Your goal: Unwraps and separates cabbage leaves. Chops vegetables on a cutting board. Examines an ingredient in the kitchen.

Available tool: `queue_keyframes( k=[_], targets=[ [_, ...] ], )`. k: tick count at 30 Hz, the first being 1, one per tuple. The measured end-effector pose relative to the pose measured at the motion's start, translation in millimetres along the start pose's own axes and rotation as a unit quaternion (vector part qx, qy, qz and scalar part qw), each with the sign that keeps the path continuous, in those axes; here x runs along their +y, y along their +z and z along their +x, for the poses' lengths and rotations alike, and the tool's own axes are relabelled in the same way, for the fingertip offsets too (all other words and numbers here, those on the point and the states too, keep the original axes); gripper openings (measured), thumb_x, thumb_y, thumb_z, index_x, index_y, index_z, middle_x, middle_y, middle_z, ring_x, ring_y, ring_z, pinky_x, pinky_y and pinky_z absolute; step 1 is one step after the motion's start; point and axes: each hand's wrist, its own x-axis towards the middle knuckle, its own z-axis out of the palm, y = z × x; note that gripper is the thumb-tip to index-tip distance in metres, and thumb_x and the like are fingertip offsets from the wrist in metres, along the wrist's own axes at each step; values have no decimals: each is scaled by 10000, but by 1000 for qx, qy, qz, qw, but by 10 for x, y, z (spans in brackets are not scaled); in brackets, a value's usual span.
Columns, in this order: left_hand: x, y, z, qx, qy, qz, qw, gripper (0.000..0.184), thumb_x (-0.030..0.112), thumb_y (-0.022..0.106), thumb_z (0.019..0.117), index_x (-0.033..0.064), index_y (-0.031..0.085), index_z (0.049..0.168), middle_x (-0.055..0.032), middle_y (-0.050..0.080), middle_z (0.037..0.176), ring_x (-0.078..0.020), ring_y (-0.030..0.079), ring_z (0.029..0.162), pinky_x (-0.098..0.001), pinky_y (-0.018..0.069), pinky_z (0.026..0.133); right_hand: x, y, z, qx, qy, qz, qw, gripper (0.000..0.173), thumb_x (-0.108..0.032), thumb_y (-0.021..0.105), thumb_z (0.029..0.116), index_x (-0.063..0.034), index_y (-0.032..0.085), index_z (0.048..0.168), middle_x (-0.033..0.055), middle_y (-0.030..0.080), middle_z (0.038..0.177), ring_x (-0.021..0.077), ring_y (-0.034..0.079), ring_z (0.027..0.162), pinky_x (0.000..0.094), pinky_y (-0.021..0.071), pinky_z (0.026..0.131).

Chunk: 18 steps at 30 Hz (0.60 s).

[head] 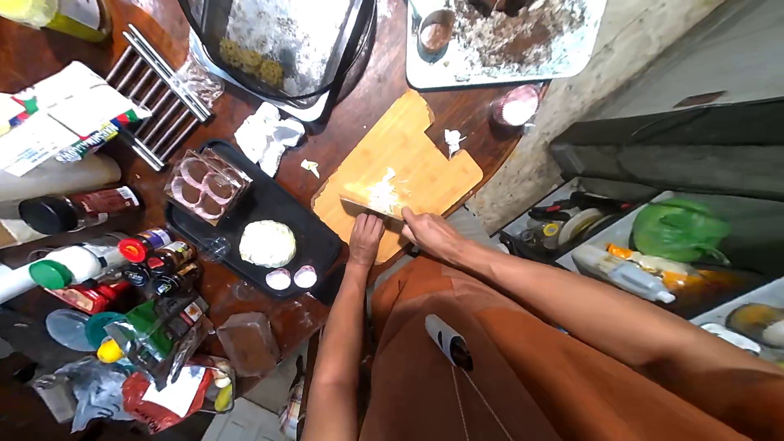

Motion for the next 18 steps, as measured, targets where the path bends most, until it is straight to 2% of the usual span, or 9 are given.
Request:
queue_keyframes(
  k=[1,4,8,13,15,18],
  targets=[
    [-8,3,3,2,-1,1,1000,93,88,659,952,24,725,937,-143,699,992,-328,662,997,-430,548,925,24,10,-3,-1,-3,-2,1000,157,-206,495,1050,-65,554,1086,91,601,671,306,672,617,474,549,552],
    [-1,11,-20,-2,-7,8,1000,128,95,650,964,40,745,1030,-139,721,1111,-337,661,1132,-442,514,1041,72,139,81,-11,12,-5,1000,180,-219,473,1055,-71,555,1114,102,618,696,324,685,657,494,556,577],
    [20,-4,-44,-2,-11,34,999,183,141,661,970,73,753,1112,-117,717,1191,-331,639,1192,-452,498,1055,29,115,183,-14,23,5,1000,182,-223,475,1056,-79,563,1125,108,629,705,333,692,673,505,555,584],
    [32,15,-52,18,-16,31,999,247,184,628,1001,76,729,1198,-113,693,1262,-303,636,1201,-416,510,1043,55,59,218,-25,54,32,998,168,-238,490,1053,-92,561,1097,103,633,729,322,691,695,503,554,588],
    [35,5,-54,-2,-12,32,999,256,147,620,992,58,716,1212,-125,681,1286,-316,628,1218,-424,500,1059,47,62,206,-20,53,26,998,177,-244,485,1054,-91,560,1106,104,639,731,324,695,695,505,558,591],
    [42,-21,-41,-3,-4,31,999,220,125,638,973,40,735,1153,-141,695,1248,-335,637,1205,-444,505,1052,11,50,157,-2,32,18,999,182,-241,496,1050,-82,564,1107,102,625,704,323,685,657,502,552,565]
  ],
)
